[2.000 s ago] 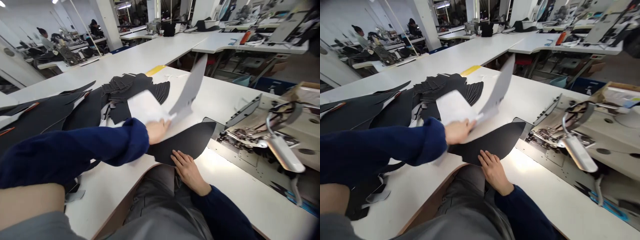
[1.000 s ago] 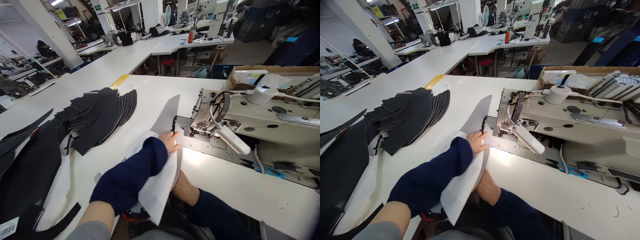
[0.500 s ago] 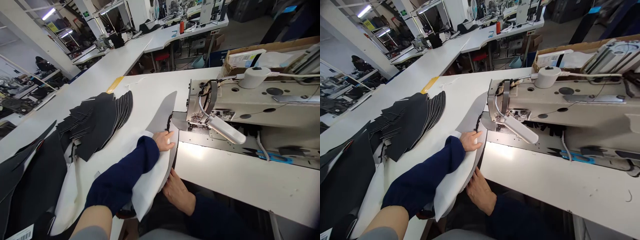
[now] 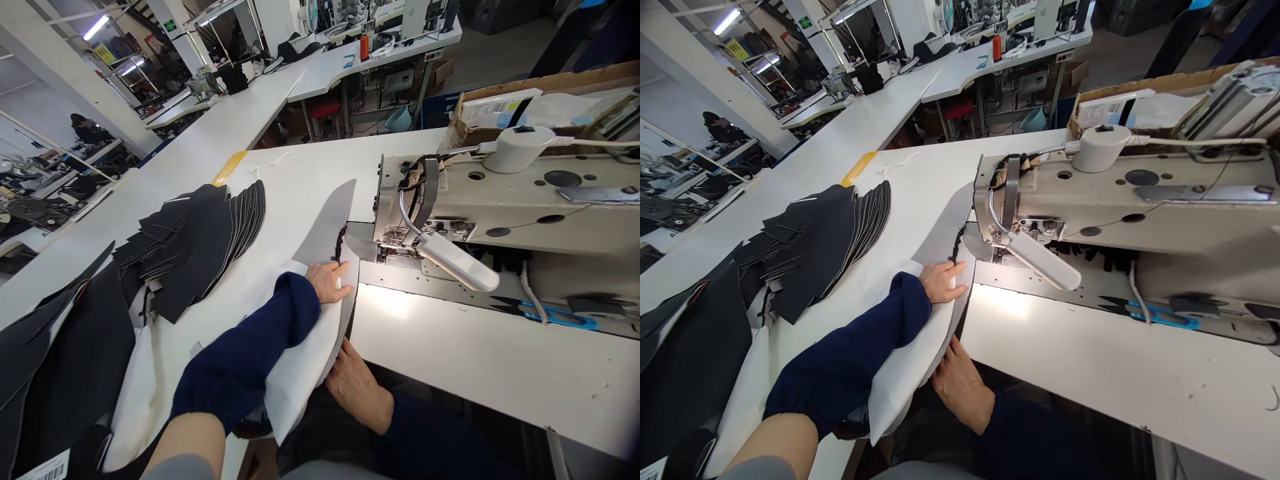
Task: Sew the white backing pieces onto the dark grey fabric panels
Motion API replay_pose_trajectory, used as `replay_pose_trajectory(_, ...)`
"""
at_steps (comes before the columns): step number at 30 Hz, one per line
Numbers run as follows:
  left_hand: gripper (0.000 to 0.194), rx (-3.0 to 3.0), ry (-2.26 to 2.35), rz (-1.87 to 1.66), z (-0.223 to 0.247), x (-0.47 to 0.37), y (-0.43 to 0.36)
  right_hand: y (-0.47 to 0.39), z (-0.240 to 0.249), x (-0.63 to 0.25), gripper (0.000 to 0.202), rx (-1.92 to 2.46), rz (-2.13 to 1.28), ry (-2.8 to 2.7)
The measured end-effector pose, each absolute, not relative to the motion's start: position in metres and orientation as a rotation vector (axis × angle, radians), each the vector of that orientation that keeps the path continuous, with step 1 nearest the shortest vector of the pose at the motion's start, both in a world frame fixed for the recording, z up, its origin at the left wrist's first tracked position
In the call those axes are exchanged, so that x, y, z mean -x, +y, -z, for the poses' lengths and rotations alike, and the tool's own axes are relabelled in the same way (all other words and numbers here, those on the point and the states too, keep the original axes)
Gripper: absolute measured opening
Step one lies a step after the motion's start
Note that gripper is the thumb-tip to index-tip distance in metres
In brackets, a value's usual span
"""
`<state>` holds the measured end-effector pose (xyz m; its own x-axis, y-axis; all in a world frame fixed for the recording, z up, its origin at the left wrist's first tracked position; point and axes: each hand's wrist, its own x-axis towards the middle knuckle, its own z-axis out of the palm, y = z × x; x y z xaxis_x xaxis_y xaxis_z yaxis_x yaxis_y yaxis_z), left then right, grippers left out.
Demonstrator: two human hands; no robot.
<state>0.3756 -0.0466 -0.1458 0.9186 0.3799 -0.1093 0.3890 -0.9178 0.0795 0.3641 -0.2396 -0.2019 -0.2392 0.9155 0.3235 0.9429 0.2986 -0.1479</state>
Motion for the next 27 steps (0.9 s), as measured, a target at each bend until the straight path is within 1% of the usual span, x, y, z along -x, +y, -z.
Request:
replay_pose_trajectory(10, 0.064, -2.971, 0.617, 0.163, 0.145, -0.377, -0.048, -0.240, 0.198, -0.363, 0.014, 1.701, 0.095, -2.200)
replay_pose_trajectory(13, 0.063, -2.975, 0.595, 0.154, 0.145, -0.381, -0.049, -0.242, 0.199, -0.364, 0.015, 1.719, 0.085, -2.162)
replay_pose_trajectory(23, 0.062, -2.960, 0.468, 0.092, 0.144, -0.425, -0.064, -0.253, 0.196, -0.392, 0.017, 1.787, 0.201, -2.047)
replay_pose_trajectory(27, 0.063, -2.958, 0.457, 0.118, 0.143, -0.432, -0.067, -0.255, 0.197, -0.396, 0.018, 1.803, 0.181, -2.049)
